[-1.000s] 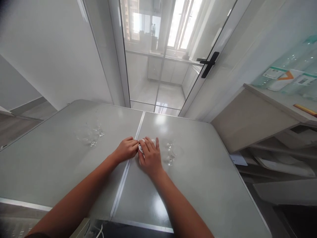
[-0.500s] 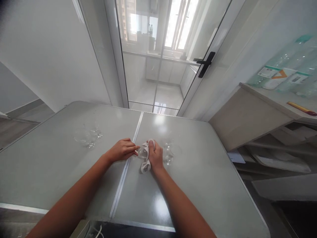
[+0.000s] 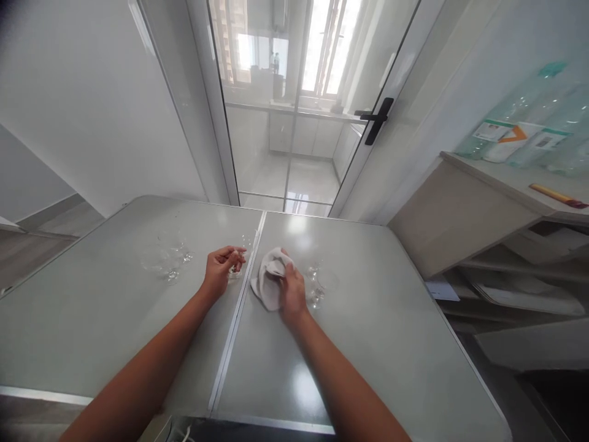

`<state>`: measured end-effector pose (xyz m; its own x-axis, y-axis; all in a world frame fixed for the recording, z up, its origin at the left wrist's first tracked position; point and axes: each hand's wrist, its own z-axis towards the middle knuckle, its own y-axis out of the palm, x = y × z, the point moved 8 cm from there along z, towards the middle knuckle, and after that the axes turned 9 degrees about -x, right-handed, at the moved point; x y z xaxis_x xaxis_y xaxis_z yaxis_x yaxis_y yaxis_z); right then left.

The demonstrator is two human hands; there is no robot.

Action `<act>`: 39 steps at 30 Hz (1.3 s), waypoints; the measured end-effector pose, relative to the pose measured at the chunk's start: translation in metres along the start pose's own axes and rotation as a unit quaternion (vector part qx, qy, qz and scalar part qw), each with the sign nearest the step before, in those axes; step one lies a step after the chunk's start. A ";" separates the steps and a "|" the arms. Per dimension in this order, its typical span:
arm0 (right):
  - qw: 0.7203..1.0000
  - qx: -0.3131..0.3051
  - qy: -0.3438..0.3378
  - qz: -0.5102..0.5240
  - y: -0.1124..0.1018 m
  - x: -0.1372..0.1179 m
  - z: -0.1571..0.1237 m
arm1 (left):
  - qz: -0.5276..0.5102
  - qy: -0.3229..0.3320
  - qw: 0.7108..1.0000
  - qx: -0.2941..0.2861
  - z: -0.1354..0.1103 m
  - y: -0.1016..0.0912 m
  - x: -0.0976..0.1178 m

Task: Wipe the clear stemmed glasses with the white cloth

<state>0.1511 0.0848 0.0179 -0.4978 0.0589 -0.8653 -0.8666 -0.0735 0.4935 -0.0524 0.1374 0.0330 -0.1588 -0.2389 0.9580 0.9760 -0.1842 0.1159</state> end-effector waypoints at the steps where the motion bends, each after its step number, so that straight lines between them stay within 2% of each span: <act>1: 0.999 -0.020 -0.002 0.041 0.006 -0.002 0.000 | -0.027 -0.027 0.999 -0.035 0.000 0.008 -0.004; 5: 0.988 -0.083 -0.030 0.126 0.022 -0.016 -0.001 | -0.089 -0.125 0.975 -0.160 -0.008 0.041 -0.017; 10: 0.982 -0.053 -0.013 0.181 0.009 -0.012 0.003 | -0.163 -0.175 0.948 -0.207 -0.014 0.052 -0.022; 16: 0.971 -0.057 0.082 0.215 0.009 0.012 -0.003 | -0.186 -0.169 0.939 -0.232 -0.012 0.049 -0.024; 19: 0.970 -0.055 0.103 0.211 0.012 0.017 -0.007 | -0.170 -0.163 0.939 -0.251 -0.013 0.052 -0.024; 24: 0.966 -0.087 0.111 0.215 0.021 0.014 -0.007 | -0.114 -0.156 0.935 -0.297 -0.022 0.074 -0.024; 27: 0.967 -0.076 0.115 0.215 0.016 0.015 -0.004 | -0.097 -0.165 0.924 -0.332 -0.029 0.088 -0.024; 29: 0.970 -0.062 0.115 0.204 0.011 0.016 -0.003 | -0.106 -0.171 0.924 -0.326 -0.030 0.090 -0.026; 31: 0.978 -0.054 0.097 0.176 0.010 0.014 -0.002 | -0.127 -0.170 0.935 -0.283 -0.025 0.085 -0.028; 33: 0.989 -0.047 0.053 0.126 0.011 0.009 -0.003 | -0.126 -0.156 0.953 -0.229 -0.019 0.076 -0.029; 35: 0.997 -0.032 0.001 0.068 0.011 0.003 -0.004 | -0.101 -0.143 0.964 -0.200 -0.015 0.071 -0.028; 37: 0.998 -0.009 -0.042 0.035 0.009 -0.002 -0.006 | -0.085 -0.144 0.964 -0.208 -0.014 0.070 -0.026; 39: 0.997 -0.005 -0.055 0.046 0.007 -0.003 -0.008 | -0.109 -0.163 0.950 -0.243 -0.018 0.074 -0.024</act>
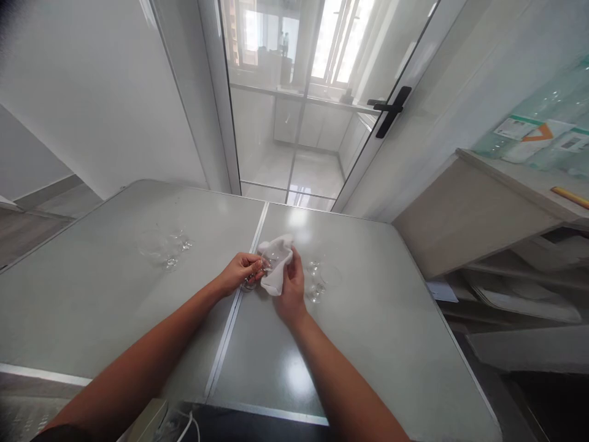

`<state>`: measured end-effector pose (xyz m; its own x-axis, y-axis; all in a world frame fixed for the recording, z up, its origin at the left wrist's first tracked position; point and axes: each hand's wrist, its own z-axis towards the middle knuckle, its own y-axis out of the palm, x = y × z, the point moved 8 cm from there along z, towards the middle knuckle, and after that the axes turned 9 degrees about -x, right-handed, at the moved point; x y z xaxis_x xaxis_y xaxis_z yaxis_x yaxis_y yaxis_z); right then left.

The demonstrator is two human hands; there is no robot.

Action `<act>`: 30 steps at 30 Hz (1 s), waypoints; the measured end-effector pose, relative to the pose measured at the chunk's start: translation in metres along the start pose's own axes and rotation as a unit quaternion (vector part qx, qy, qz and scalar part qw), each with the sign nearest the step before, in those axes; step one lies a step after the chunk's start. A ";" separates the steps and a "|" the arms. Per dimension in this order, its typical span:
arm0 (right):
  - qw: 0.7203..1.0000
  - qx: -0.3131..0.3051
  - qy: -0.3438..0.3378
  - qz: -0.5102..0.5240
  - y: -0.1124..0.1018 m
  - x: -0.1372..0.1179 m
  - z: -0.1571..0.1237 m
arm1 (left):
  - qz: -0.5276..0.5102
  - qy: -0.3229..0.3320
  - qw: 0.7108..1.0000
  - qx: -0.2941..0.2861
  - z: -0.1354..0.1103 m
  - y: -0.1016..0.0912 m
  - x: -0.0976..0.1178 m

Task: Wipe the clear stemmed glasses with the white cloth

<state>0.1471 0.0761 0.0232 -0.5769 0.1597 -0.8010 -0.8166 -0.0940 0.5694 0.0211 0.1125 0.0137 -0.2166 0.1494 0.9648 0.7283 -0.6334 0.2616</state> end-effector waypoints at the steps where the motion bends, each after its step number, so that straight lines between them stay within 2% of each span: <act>1: 1.000 -0.007 0.006 0.016 -0.001 0.001 0.000 | -0.025 -0.015 0.999 -0.027 -0.001 0.004 -0.001; 3: 0.997 -0.040 0.043 0.048 -0.002 0.007 -0.002 | -0.088 -0.071 0.990 -0.087 -0.005 0.012 -0.007; 5: 0.991 -0.077 0.089 0.056 -0.002 0.014 -0.004 | -0.150 -0.143 0.968 -0.139 -0.011 0.019 -0.018; 7: 0.987 -0.108 0.115 0.040 -0.001 0.019 -0.006 | -0.176 -0.196 0.950 -0.165 -0.015 0.024 -0.027; 8: 0.986 -0.120 0.117 0.028 -0.001 0.020 -0.006 | -0.171 -0.202 0.951 -0.160 -0.015 0.023 -0.030; 10: 0.989 -0.115 0.098 -0.004 -0.002 0.021 -0.004 | -0.119 -0.164 0.974 -0.099 -0.010 0.013 -0.029; 12: 0.995 -0.062 0.058 -0.047 -0.008 0.017 -0.001 | -0.017 -0.082 0.996 -0.016 -0.005 0.002 -0.015; 13: 0.997 -0.025 0.033 -0.070 -0.012 0.013 0.000 | 0.044 -0.040 0.998 0.019 -0.005 -0.002 -0.006; 15: 0.992 0.037 -0.014 -0.118 -0.016 0.004 -0.001 | 0.164 0.019 0.984 0.062 -0.007 -0.002 0.013; 17: 0.983 0.063 -0.037 -0.166 -0.016 -0.004 -0.003 | 0.251 0.041 0.964 0.073 -0.011 0.000 0.027; 19: 0.974 0.060 -0.042 -0.216 -0.013 -0.010 -0.004 | 0.294 0.039 0.954 0.045 -0.013 0.004 0.035; 21: 0.963 0.028 -0.055 -0.263 -0.006 -0.018 -0.005 | 0.291 0.012 0.956 -0.016 -0.014 0.007 0.037; 24: 0.940 -0.074 -0.093 -0.321 0.014 -0.029 -0.006 | 0.239 -0.054 0.964 -0.103 -0.017 0.005 0.031; 27: 0.924 -0.154 -0.099 -0.335 0.028 -0.030 -0.008 | 0.213 -0.092 0.962 -0.142 -0.021 -0.001 0.027; 30: 0.938 -0.125 -0.070 -0.315 0.022 -0.026 -0.007 | 0.209 -0.096 0.960 -0.157 -0.021 -0.003 0.023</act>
<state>0.1439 0.0629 0.0550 0.0147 0.3869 -0.9220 -0.9830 -0.1632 -0.0842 -0.0002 0.1020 0.0349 0.1977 -0.0501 0.9790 0.4877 -0.8613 -0.1426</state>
